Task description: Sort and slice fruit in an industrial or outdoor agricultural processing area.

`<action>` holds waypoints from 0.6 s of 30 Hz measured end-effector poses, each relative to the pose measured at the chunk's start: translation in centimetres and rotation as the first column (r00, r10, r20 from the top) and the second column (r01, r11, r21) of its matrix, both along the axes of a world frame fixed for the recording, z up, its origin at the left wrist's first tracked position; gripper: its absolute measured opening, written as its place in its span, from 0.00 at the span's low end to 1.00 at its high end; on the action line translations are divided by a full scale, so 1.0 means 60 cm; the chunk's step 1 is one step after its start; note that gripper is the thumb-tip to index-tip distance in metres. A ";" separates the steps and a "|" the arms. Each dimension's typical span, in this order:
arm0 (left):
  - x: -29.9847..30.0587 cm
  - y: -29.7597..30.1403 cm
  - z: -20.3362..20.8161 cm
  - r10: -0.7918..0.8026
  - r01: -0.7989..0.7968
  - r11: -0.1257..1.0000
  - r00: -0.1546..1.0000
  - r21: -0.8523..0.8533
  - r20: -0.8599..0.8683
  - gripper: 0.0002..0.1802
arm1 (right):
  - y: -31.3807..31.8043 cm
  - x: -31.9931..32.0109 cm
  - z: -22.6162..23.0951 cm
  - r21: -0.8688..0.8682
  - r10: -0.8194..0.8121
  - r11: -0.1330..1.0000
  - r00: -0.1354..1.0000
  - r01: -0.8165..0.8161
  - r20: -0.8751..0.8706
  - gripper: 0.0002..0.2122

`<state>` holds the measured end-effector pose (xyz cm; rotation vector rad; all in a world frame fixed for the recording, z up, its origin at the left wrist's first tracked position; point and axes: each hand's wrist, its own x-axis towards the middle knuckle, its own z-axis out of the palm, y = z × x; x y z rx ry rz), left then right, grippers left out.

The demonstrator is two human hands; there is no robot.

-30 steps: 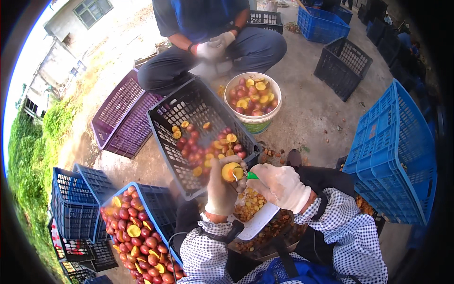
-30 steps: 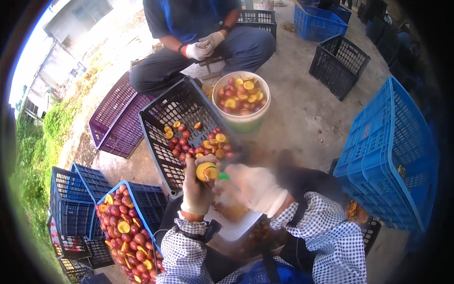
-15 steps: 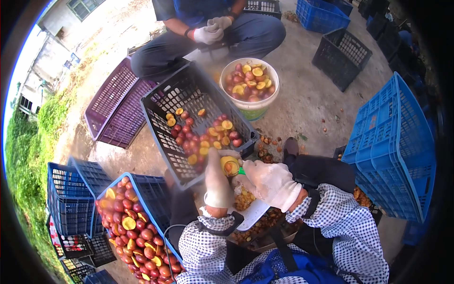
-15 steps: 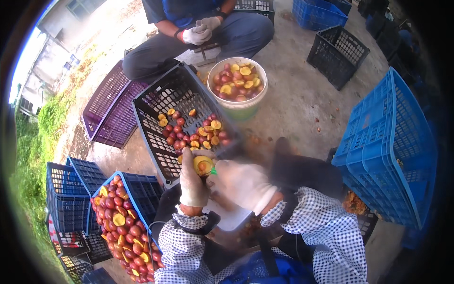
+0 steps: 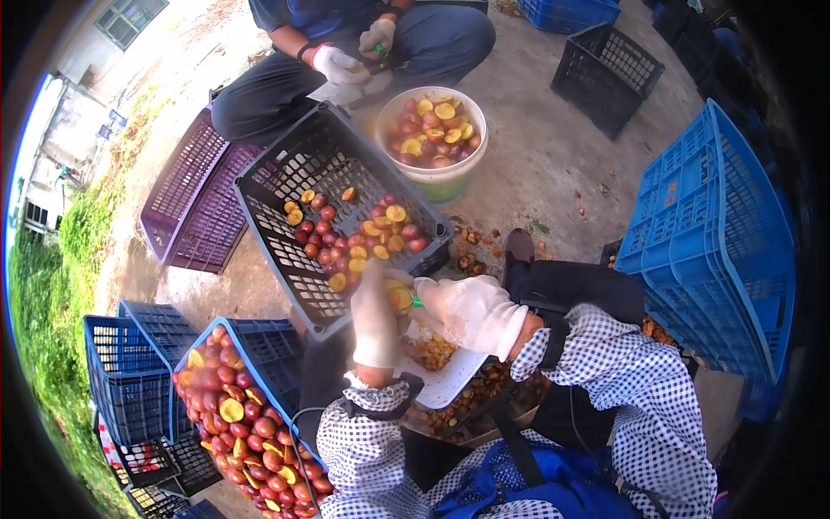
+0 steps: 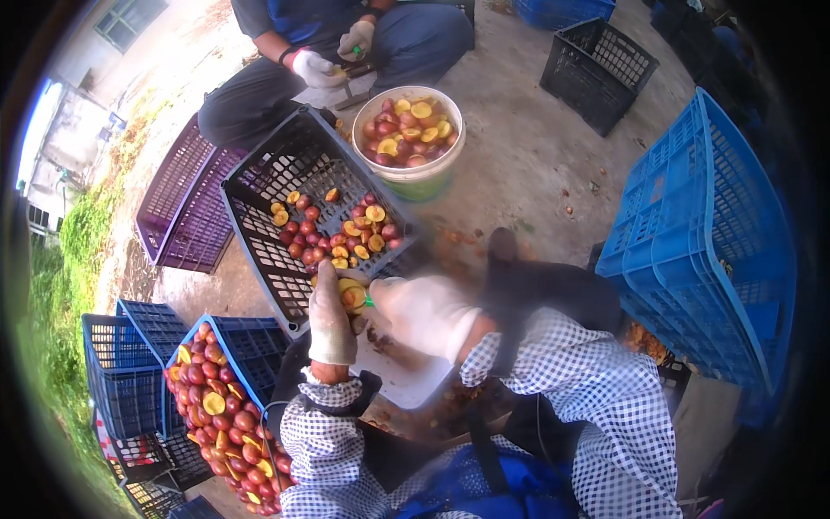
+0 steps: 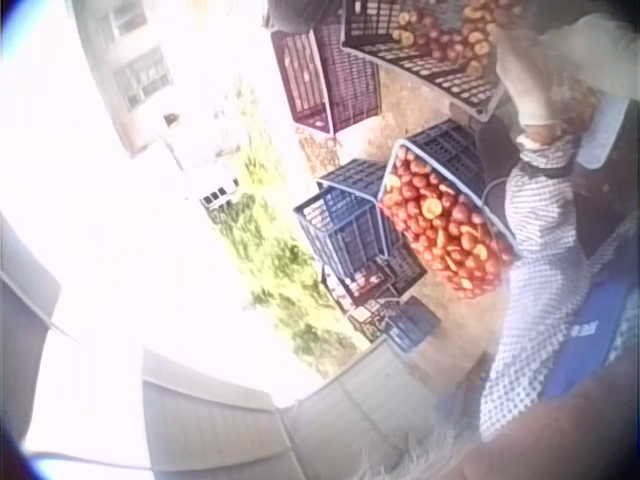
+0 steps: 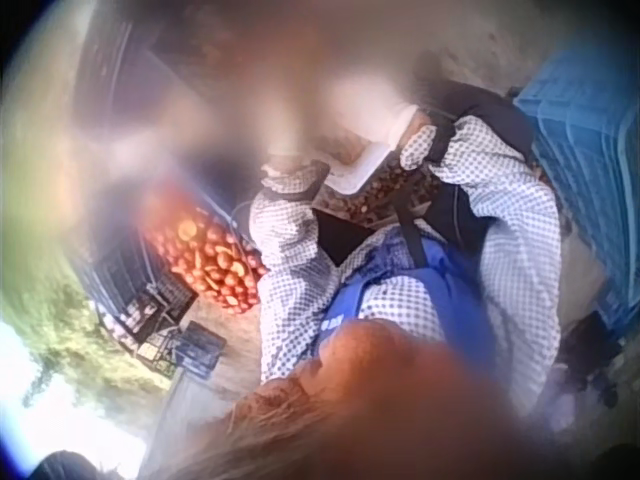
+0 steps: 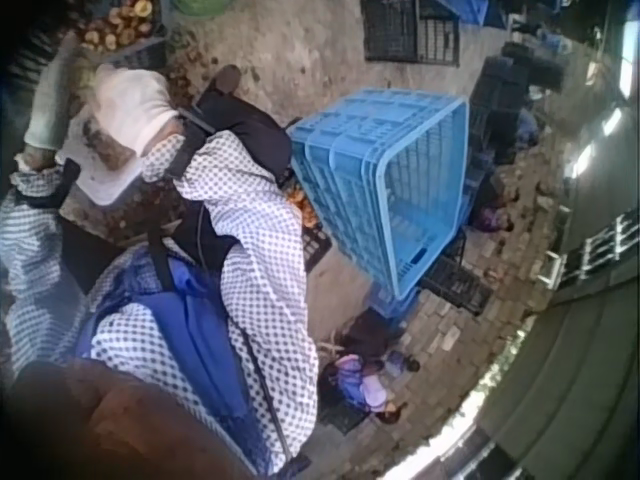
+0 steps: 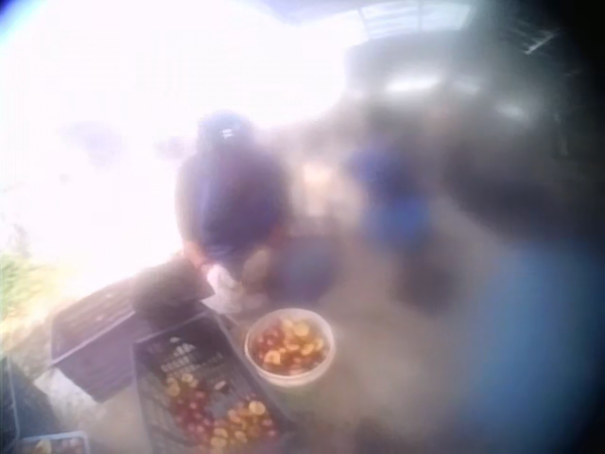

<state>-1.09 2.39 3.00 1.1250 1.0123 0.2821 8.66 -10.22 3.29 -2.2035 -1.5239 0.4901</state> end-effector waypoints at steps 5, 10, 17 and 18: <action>-0.007 0.005 -0.010 -0.050 0.054 0.993 0.998 -0.100 0.049 0.24 | -0.002 -0.001 -0.010 -0.003 0.012 1.000 1.000 -0.012 -0.016 0.16; -0.010 0.006 -0.042 -0.305 0.218 0.726 0.952 0.652 0.021 0.28 | -0.007 0.031 -0.002 0.009 0.078 0.997 0.950 -0.080 -0.302 0.15; 0.004 -0.009 0.012 -0.317 0.169 0.739 0.941 0.652 0.117 0.13 | -0.018 0.022 0.049 -0.007 0.030 1.000 0.996 -0.029 0.086 0.14; 0.004 -0.008 0.009 -0.316 0.167 0.739 0.942 0.653 0.116 0.13 | -0.020 0.017 0.048 0.066 -0.004 0.998 0.980 -0.010 0.201 0.14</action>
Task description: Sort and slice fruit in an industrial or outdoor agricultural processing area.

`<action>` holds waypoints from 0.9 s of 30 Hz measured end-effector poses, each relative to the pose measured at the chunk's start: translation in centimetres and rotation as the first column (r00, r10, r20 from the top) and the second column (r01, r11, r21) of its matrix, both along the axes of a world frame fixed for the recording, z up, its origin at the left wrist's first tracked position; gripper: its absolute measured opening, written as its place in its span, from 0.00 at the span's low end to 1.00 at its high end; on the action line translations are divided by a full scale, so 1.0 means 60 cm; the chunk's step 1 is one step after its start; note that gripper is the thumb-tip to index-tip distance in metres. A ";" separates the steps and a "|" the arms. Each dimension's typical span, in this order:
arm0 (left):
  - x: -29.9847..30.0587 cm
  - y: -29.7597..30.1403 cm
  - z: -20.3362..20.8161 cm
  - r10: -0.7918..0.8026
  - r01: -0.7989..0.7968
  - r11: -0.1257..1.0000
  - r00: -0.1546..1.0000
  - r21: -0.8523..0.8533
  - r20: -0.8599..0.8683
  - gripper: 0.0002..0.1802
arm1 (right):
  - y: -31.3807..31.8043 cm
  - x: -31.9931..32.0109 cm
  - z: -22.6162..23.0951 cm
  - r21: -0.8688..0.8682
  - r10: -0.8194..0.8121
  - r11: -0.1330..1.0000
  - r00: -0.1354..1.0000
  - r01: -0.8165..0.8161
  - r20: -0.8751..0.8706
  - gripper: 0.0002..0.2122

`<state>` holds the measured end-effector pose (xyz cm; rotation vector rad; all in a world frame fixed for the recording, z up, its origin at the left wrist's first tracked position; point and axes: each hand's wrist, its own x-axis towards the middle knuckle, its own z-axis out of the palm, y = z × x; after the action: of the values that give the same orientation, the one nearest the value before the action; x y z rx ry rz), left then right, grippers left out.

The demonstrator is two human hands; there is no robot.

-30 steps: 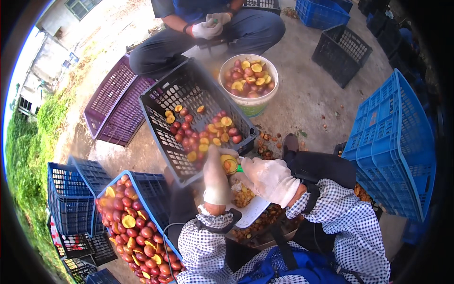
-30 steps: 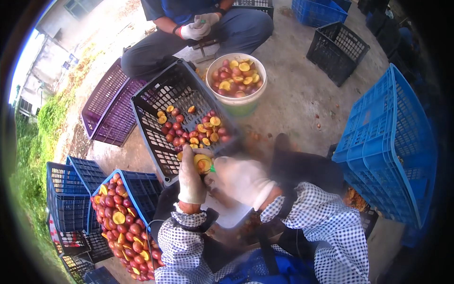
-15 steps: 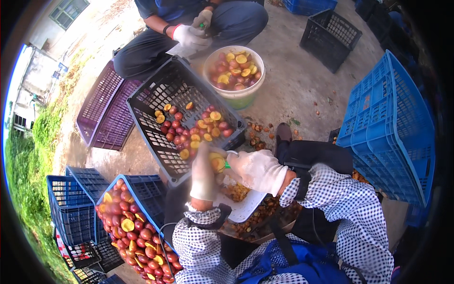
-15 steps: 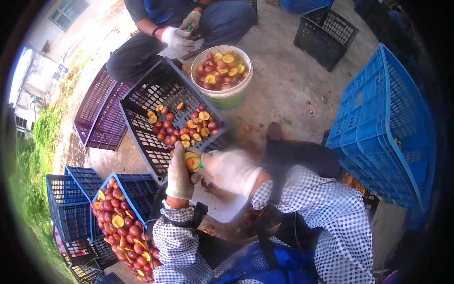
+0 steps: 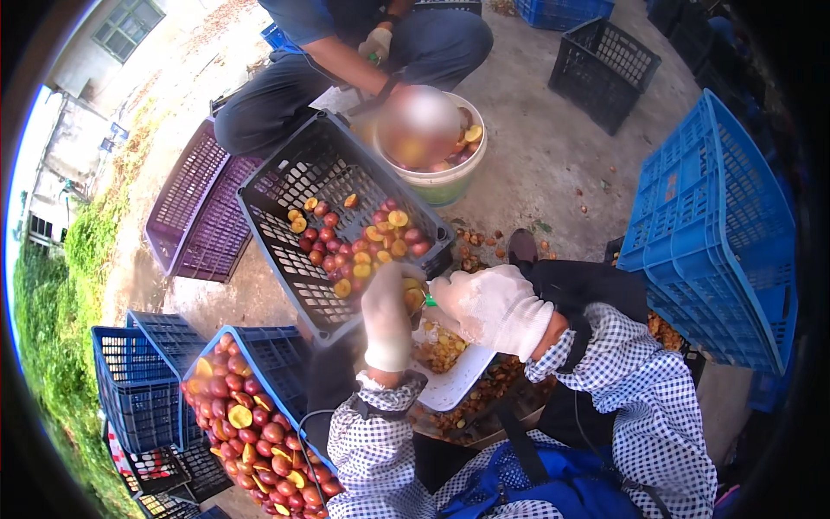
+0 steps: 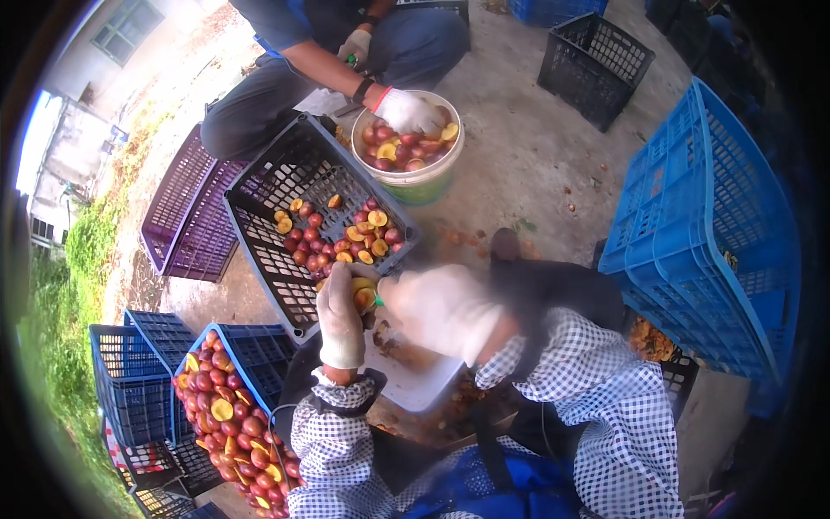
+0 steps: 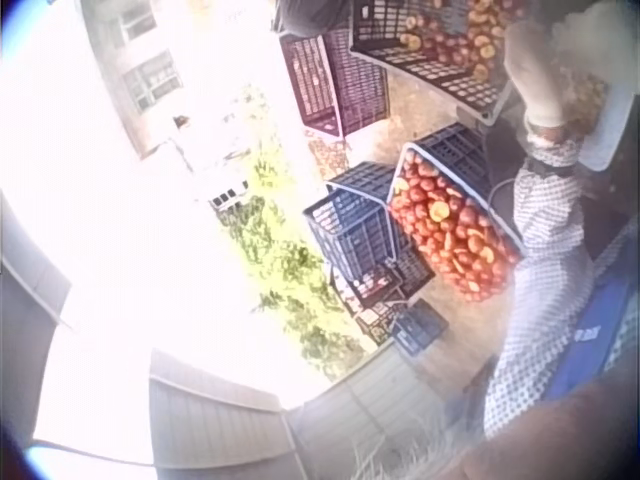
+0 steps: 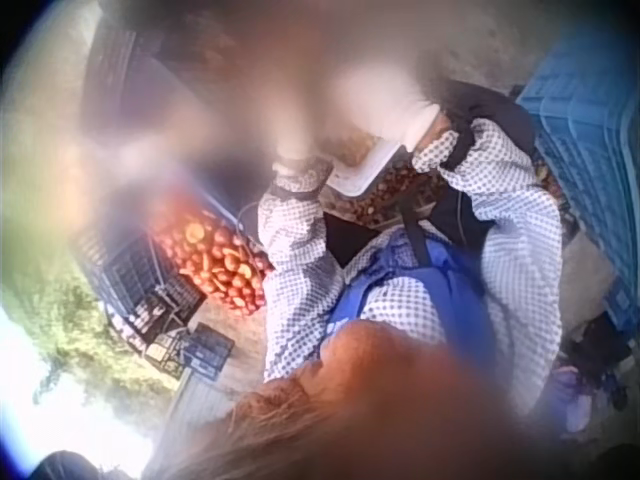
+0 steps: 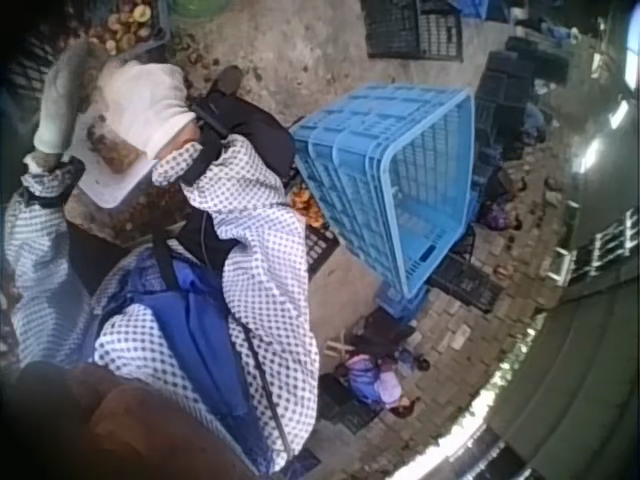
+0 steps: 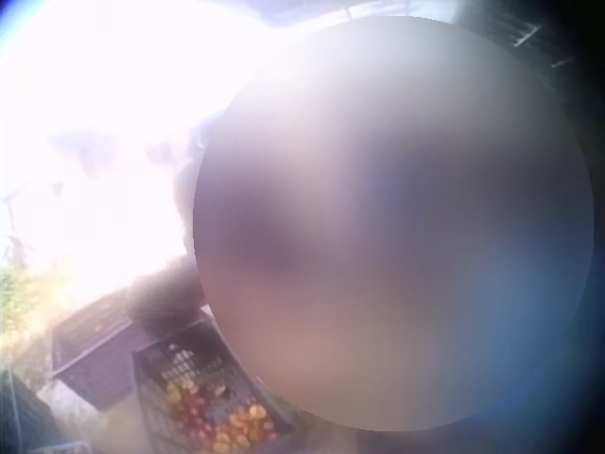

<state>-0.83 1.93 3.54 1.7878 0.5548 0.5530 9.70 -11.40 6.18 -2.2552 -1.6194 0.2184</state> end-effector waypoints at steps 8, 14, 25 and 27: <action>0.009 -0.009 -0.010 0.001 -0.027 0.968 0.994 0.250 0.105 0.20 | -0.018 0.005 0.006 -0.074 -0.007 0.997 0.976 -0.010 -0.219 0.12; -0.011 -0.029 0.010 0.050 -0.064 0.993 0.989 0.101 0.141 0.25 | -0.026 -0.006 -0.002 0.098 0.067 0.995 0.876 -0.022 -0.478 0.11; 0.017 -0.013 -0.005 0.181 -0.036 0.846 0.958 -0.532 0.222 0.29 | -0.045 0.017 0.011 0.015 -0.051 0.990 -0.461 -0.137 -0.886 0.25; -0.009 0.027 -0.012 0.224 0.039 0.548 0.956 -0.836 0.192 0.31 | -0.047 0.032 0.007 0.051 -0.046 0.965 -0.357 -0.259 -0.933 0.24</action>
<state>-1.39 3.54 2.81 0.7310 0.5818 0.4778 11.62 -14.24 6.57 -0.8387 -0.5923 1.8624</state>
